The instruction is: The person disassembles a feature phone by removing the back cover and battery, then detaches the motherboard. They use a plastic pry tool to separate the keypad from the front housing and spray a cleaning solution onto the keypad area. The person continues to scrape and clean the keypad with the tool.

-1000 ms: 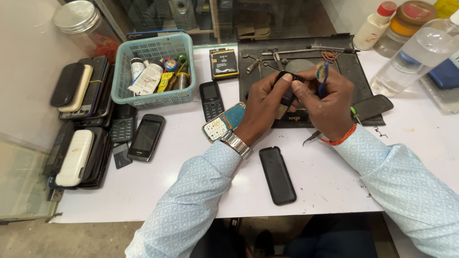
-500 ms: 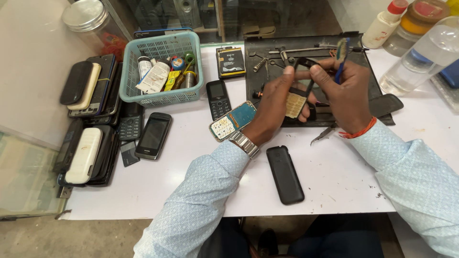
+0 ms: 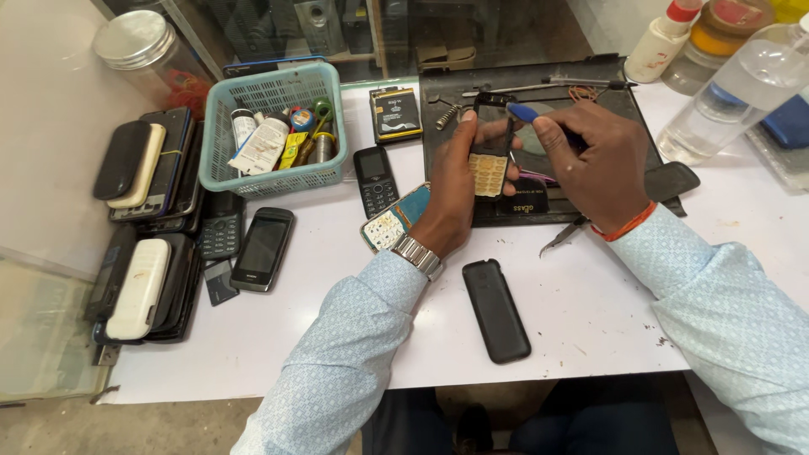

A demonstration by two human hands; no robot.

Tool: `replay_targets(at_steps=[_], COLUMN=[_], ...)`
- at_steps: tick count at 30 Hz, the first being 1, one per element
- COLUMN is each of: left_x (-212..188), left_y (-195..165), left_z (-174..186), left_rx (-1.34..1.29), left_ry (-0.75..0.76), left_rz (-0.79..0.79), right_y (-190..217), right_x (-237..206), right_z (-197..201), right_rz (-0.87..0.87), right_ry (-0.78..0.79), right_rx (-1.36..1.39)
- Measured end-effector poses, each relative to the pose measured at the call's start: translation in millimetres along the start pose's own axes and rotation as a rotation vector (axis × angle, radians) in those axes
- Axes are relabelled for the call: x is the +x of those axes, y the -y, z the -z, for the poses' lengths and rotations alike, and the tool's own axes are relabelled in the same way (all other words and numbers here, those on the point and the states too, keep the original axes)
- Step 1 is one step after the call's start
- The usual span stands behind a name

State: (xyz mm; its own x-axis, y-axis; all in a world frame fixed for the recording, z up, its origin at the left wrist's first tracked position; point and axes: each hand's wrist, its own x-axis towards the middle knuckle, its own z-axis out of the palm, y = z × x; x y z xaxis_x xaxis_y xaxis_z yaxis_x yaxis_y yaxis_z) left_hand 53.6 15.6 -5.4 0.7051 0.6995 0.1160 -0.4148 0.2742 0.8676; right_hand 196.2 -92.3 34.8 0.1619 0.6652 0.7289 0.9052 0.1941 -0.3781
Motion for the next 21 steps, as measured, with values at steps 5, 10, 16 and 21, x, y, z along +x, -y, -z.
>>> replay_targets(at_steps=[5, 10, 16, 21], left_x=[-2.9, -1.2, -2.7, -1.6], left_y=[-4.7, -7.7, -6.6, -1.9], left_z=[2.3, 2.2, 5.0, 2.9], left_rx=[0.025, 0.101, 0.104, 0.201], left_ry=[0.004, -0.061, -0.029, -0.092], left_rz=[-0.058, -0.005, -0.068, -0.034], right_y=[2.6, 8.7, 6.7, 6.4], right_x=[2.7, 1.6, 3.6, 3.2], right_z=[4.9, 4.9, 6.7, 6.1], right_rz=[0.074, 0.063, 0.229, 0.141], right_ry=[0.123, 0.026, 0.119, -0.001], right_rx=[-0.015, -0.081, -0.123, -0.204])
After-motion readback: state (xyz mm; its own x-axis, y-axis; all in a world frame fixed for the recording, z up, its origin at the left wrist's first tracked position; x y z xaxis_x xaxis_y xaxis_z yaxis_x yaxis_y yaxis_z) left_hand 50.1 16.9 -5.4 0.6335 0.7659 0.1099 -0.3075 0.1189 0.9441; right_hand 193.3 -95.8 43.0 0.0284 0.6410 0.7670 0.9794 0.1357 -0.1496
